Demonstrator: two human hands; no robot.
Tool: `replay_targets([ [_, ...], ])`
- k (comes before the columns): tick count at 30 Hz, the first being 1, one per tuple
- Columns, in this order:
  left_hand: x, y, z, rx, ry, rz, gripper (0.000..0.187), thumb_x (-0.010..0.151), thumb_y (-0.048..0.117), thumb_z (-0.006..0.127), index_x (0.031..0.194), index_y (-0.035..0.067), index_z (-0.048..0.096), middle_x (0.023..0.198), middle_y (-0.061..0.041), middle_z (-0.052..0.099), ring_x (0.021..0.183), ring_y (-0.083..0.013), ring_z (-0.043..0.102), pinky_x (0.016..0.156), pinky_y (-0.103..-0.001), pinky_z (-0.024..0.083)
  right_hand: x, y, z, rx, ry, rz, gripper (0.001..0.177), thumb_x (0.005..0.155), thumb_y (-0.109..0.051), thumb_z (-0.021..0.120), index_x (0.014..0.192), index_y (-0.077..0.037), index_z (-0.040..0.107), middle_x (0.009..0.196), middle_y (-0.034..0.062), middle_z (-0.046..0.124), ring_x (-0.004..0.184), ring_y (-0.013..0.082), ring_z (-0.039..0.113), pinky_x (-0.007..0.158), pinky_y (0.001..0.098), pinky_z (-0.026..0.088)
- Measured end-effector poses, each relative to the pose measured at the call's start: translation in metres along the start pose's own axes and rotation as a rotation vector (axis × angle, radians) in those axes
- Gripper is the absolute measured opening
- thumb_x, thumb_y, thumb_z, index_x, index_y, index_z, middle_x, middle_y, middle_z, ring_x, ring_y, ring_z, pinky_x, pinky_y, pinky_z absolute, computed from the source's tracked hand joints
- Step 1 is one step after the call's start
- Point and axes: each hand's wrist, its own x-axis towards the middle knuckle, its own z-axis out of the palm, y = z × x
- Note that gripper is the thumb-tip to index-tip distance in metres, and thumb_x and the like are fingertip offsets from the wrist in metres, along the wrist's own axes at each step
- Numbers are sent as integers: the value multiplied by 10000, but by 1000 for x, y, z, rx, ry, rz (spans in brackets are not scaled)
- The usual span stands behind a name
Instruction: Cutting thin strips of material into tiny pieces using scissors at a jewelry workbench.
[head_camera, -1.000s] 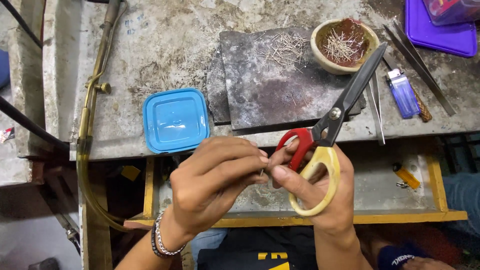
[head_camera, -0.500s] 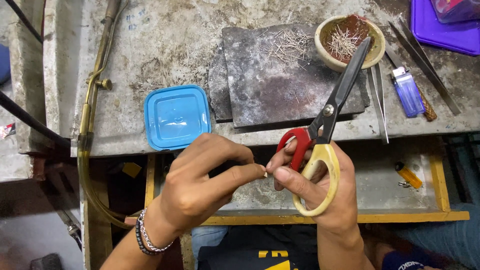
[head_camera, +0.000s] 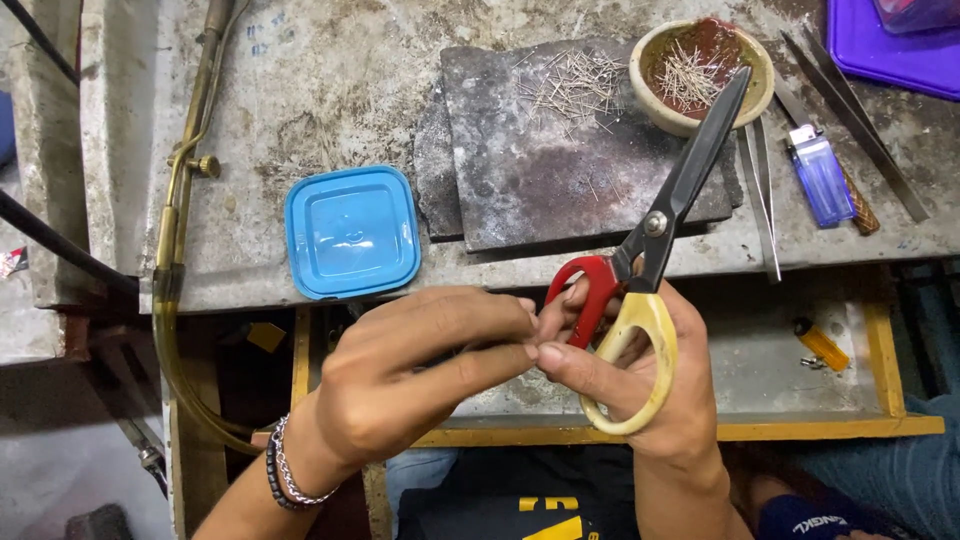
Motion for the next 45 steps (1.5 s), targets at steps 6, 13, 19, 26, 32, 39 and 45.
replay_targets([
  [6,-2,-6,8,-192,85,-331,291,901,159,778,1143,14,706,1120,-126,767,1055,-265,767,969,-345,615,1,0,-2,83,-26,20,322,789,19,747,1037,-24,546,754,133,639,628,213,600,703,353,585],
  [13,-16,-18,35,-929,176,-589,243,965,220,749,1149,62,750,1082,-96,655,1036,-188,657,933,-281,603,-5,10,-11,158,11,121,361,775,79,761,1097,-31,640,886,74,665,729,215,686,589,310,578],
  [19,-16,-28,34,-1034,142,-586,255,973,290,766,1128,87,767,1089,-108,679,1026,-183,669,935,-289,575,-5,12,-14,170,6,64,431,791,86,772,1192,-2,644,1018,112,710,909,243,726,712,349,612],
  [26,-16,-34,30,-1086,220,-647,294,941,274,777,1027,-7,757,1021,-179,717,825,-250,722,780,-310,626,-5,4,-2,128,-155,-117,540,879,-375,860,1055,46,570,722,104,551,601,167,576,553,265,515],
  [32,-21,-40,31,-1252,336,-614,329,936,221,811,1085,-61,730,1004,-209,726,832,-315,729,791,-382,647,-20,-12,2,34,-253,6,890,874,-736,864,1128,81,620,858,80,596,705,164,597,702,359,570],
  [39,-19,-41,29,-1228,317,-582,321,968,255,794,1104,-28,729,992,-167,718,825,-264,720,784,-349,631,-20,-10,-5,-145,-296,12,907,846,-872,761,978,18,646,716,44,555,689,156,626,678,310,536],
  [45,-38,-43,34,-870,212,-647,439,933,428,749,1001,-5,729,897,-155,708,764,-247,708,718,-343,588,-24,16,-33,-172,-265,-13,727,820,-576,815,1158,35,613,947,73,646,801,159,685,683,285,571],
])
